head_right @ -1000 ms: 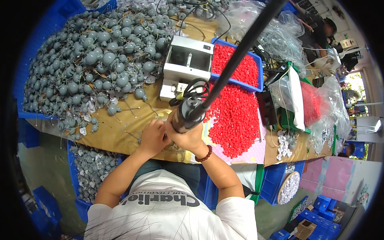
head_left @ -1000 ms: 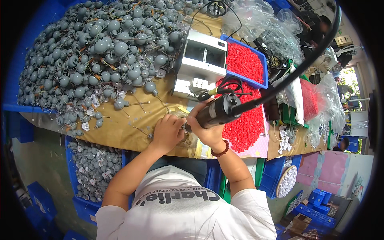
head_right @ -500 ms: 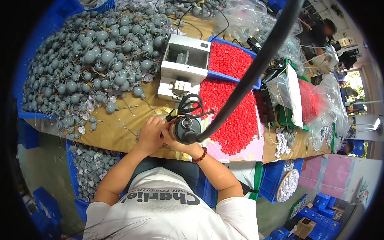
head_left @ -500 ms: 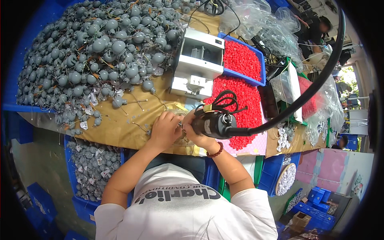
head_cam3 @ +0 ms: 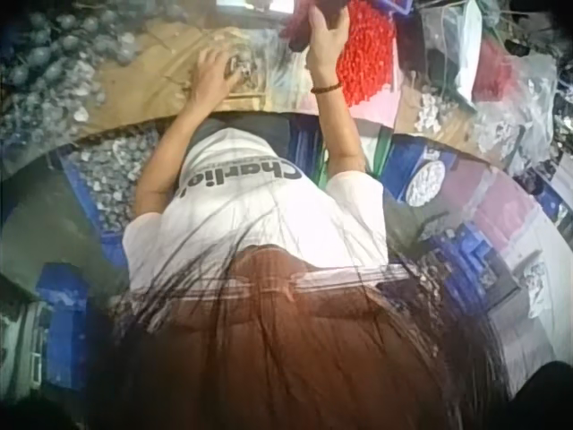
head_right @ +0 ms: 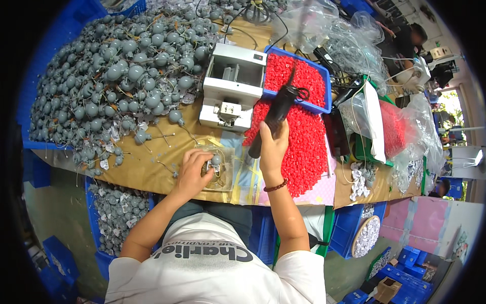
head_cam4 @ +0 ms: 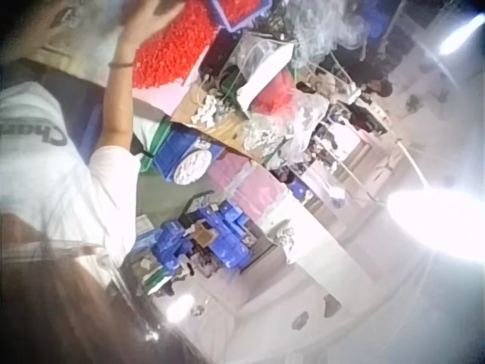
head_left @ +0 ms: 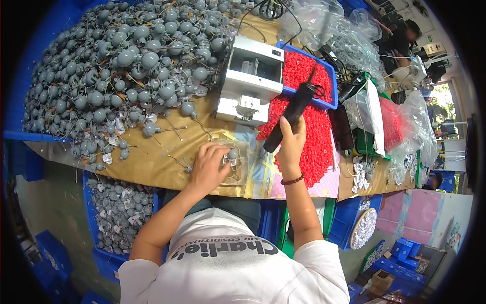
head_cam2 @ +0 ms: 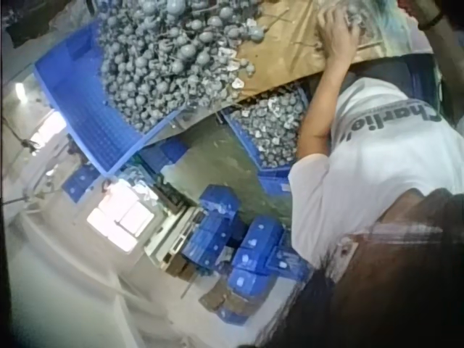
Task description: Assembling small spherical plastic toy components using an electric screwdriver and an assembly fixture at a factory workstation.
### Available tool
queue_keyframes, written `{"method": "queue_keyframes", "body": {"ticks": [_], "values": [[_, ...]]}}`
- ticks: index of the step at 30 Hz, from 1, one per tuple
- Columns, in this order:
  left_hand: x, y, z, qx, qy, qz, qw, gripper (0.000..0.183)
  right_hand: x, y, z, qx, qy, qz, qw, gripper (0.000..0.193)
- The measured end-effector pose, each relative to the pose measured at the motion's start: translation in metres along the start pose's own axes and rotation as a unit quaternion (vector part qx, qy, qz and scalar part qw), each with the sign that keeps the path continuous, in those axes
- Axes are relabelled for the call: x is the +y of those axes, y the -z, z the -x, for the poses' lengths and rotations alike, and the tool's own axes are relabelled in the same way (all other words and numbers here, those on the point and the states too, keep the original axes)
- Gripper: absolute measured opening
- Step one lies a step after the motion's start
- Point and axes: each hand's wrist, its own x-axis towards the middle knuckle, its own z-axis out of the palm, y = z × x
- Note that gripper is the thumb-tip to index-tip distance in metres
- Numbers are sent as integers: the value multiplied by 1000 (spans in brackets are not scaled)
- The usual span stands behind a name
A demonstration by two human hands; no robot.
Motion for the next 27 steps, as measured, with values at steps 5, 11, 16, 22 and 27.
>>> {"method": "queue_keyframes", "body": {"ticks": [5, 11, 16, 22, 27], "values": [[-3, -2, 9, 17, -10, 10, 1000, 36, 6, -6, 56, -171, 156, 221, 947, 31], [-4, -5, 6, 20, -19, 18, 999, 35, 41, -27, 77, -222, 94, 174, 955, 10], [-7, -6, 8, 26, -21, 20, 999, 36, 47, -54, 72, -157, -6, 102, 982, 14], [-10, 5, 19, 27, 42, 140, 989, 34, 30, -51, 65, -249, -135, -13, 959, 16], [-29, 106, 104, 63, 268, 416, 867, 43, 8, -7, 49, -365, -130, -63, 920, 18]]}}
